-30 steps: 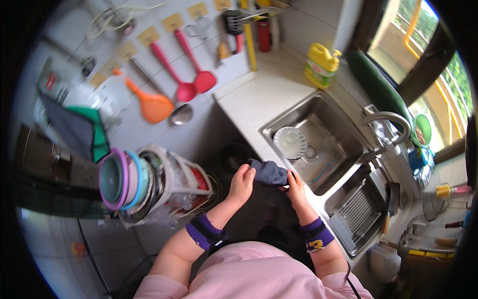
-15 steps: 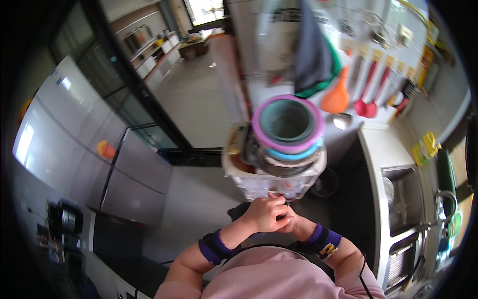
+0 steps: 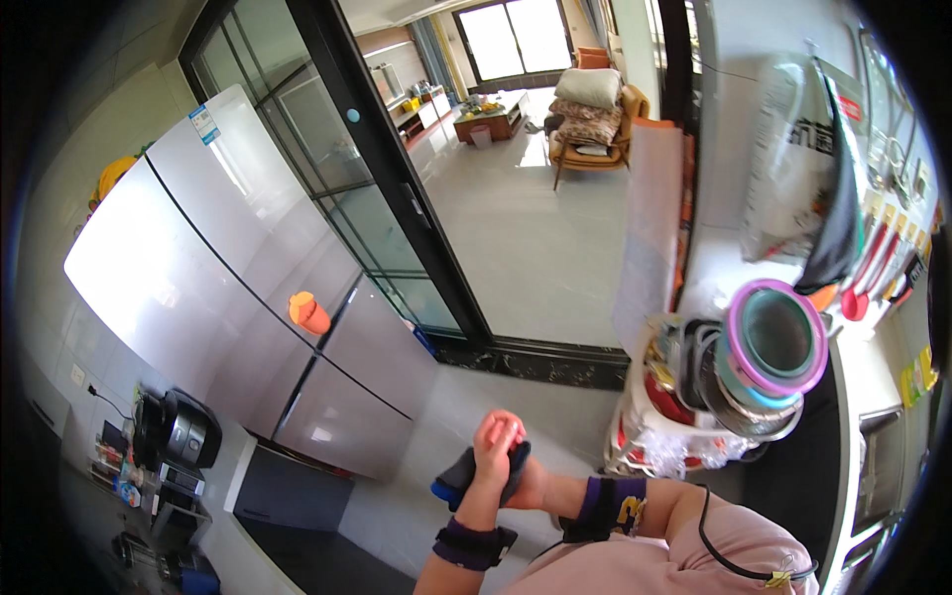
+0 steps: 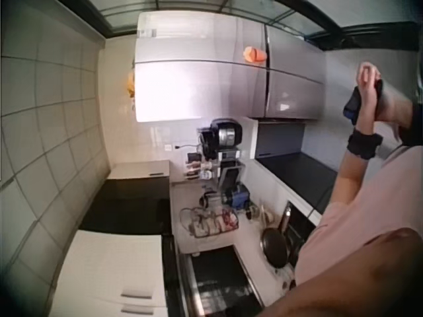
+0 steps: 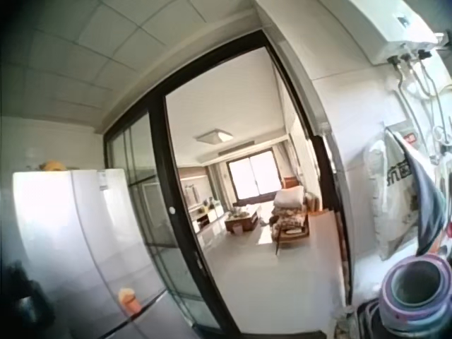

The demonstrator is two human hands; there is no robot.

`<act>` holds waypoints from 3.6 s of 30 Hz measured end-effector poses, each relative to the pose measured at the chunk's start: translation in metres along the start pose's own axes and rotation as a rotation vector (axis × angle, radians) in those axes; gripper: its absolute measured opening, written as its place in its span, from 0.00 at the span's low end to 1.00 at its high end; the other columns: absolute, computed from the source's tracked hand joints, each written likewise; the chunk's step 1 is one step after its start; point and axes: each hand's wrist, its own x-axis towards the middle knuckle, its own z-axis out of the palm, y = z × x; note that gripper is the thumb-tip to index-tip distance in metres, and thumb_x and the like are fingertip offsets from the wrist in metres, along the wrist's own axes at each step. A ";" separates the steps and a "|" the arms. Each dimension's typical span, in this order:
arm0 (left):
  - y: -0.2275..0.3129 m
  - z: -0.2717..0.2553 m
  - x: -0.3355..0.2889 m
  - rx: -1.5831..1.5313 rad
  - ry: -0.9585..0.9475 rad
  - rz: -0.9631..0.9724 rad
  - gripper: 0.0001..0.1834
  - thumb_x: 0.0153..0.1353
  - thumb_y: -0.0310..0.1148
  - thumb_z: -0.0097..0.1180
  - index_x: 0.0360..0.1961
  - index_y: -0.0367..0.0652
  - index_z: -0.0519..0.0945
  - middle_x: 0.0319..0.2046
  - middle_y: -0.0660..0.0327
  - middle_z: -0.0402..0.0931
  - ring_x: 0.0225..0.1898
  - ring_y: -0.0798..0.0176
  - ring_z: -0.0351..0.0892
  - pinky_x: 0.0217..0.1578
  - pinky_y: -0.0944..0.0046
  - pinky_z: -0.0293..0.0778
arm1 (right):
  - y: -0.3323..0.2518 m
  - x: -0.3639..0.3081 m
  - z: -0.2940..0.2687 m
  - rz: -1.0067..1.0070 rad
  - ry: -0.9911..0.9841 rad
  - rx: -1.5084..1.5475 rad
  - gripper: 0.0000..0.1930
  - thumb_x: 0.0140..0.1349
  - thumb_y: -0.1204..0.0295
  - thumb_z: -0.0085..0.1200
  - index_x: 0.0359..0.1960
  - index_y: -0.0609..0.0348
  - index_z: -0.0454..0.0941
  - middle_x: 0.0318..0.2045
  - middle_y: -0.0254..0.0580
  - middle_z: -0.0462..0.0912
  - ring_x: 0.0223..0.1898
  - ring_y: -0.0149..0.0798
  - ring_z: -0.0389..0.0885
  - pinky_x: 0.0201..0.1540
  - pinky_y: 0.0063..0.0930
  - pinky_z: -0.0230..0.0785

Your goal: The person wipes the surface of a light-colored counter with a blue cloth, opens two cabinet doors to wipe the inside surfaces and edges, and then pulls a chair out to reach more of the shelf area.

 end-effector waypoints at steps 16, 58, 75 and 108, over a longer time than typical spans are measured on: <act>-0.053 -0.112 0.371 0.169 0.208 -0.132 0.27 0.67 0.38 0.57 0.63 0.41 0.66 0.58 0.57 0.68 0.61 0.58 0.63 0.62 0.59 0.63 | -0.319 0.240 0.049 -0.646 0.196 0.096 0.29 0.72 0.47 0.34 0.56 0.58 0.74 0.52 0.42 0.80 0.55 0.43 0.76 0.63 0.41 0.63; -0.426 0.502 1.210 0.709 -1.158 -0.103 0.27 0.61 0.48 0.62 0.53 0.39 0.79 0.37 0.55 0.83 0.37 0.61 0.81 0.39 0.63 0.74 | -1.268 0.036 -0.105 -1.304 0.645 0.577 0.15 0.64 0.69 0.45 0.46 0.67 0.72 0.41 0.48 0.78 0.42 0.44 0.81 0.47 0.41 0.77; -0.566 1.027 1.203 0.248 -1.681 -0.377 0.18 0.64 0.28 0.58 0.56 0.40 0.79 0.32 0.64 0.81 0.31 0.74 0.76 0.36 0.72 0.73 | -1.416 -0.293 -0.299 -1.955 0.844 0.879 0.21 0.59 0.77 0.42 0.56 0.61 0.72 0.45 0.45 0.80 0.46 0.42 0.80 0.51 0.36 0.74; -0.780 1.881 0.813 0.109 -2.303 -0.359 0.15 0.52 0.23 0.59 0.44 0.40 0.82 0.35 0.60 0.81 0.35 0.67 0.77 0.40 0.67 0.74 | -1.496 -1.081 -0.633 -2.108 1.356 1.009 0.22 0.52 0.84 0.60 0.51 0.62 0.74 0.43 0.42 0.83 0.45 0.35 0.81 0.51 0.28 0.73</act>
